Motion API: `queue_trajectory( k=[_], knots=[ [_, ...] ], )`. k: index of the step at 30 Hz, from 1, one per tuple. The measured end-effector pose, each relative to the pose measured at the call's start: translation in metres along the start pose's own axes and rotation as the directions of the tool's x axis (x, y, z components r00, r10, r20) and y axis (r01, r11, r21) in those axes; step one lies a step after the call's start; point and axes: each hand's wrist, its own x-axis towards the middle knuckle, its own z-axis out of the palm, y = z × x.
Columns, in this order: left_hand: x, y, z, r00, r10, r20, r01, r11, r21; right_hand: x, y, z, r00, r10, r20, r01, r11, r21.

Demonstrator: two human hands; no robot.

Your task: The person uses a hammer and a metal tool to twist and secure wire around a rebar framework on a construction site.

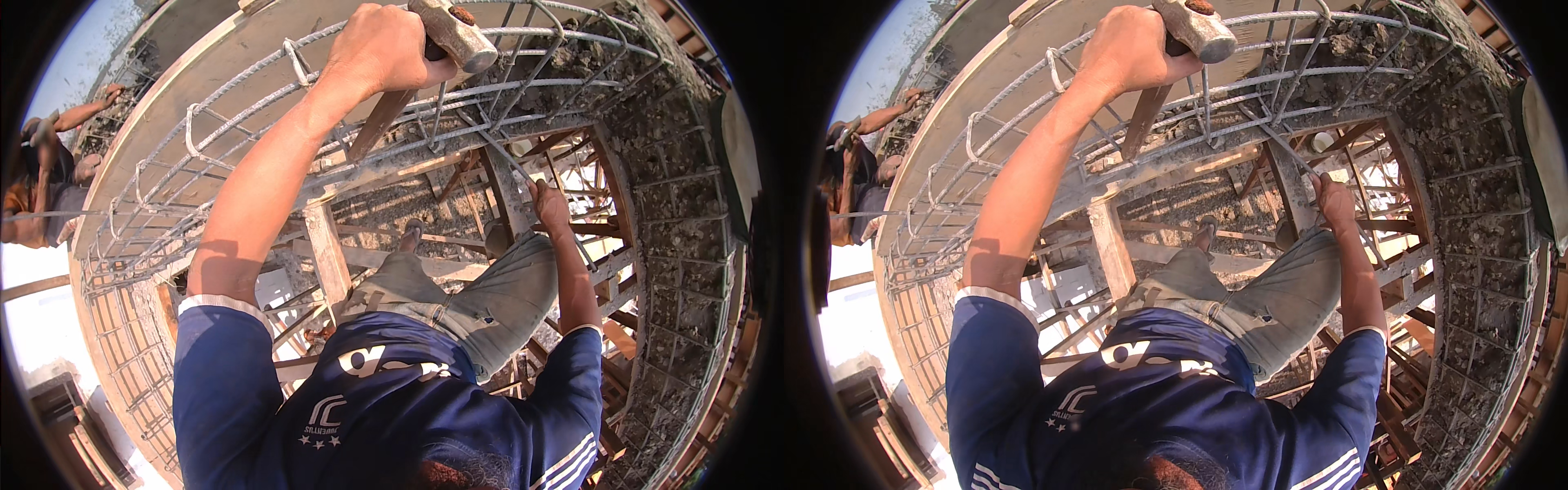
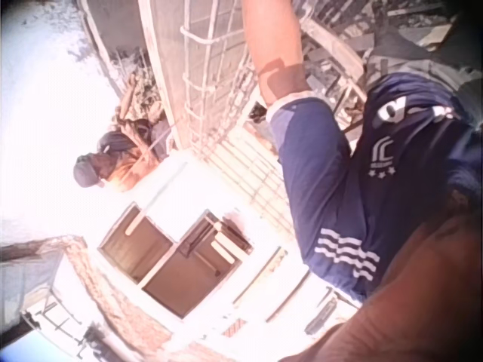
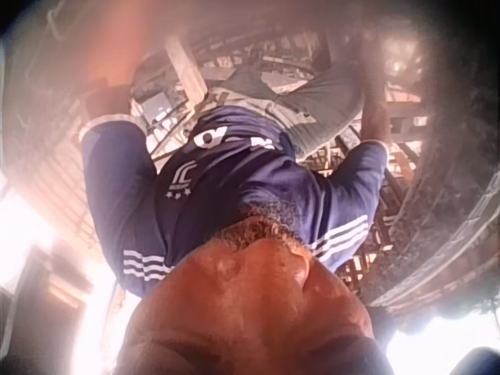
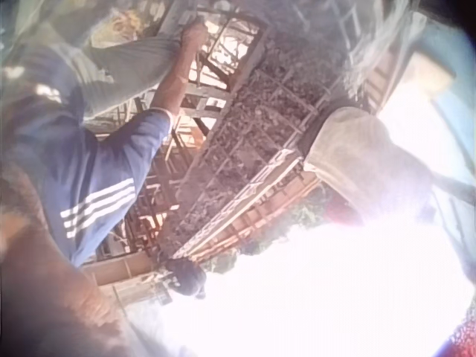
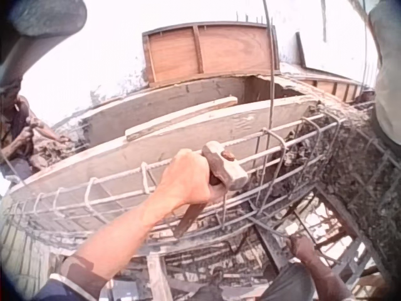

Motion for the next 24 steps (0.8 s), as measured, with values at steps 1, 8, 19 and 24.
queue_trajectory(
  k=[1, 8, 19, 24],
  knots=[
    [0.000, 0.000, 0.000, 1.000, 0.002, 0.011, -0.002, 1.000, 0.029, 0.007, -0.005, 0.009, 1.000, 0.012, -0.022, -0.012, 1.000, 0.013],
    [0.000, -0.002, -0.002, 1.000, 0.007, 0.010, -0.007, 0.997, 0.071, 0.033, -0.053, 0.021, 0.988, -0.120, 0.099, 0.117, 0.992, 0.041],
    [-0.002, 0.000, -0.003, 0.996, 0.077, -0.038, -0.077, 0.997, -0.005, 0.033, -0.027, 0.012, 0.987, -0.124, 0.099, 0.114, 0.989, 0.099],
    [-0.003, 0.004, -0.006, 0.999, 0.034, -0.041, -0.035, 0.999, -0.025, 0.046, -0.103, 0.027, 0.938, -0.293, 0.186, 0.263, 0.950, 0.168]
  ],
)
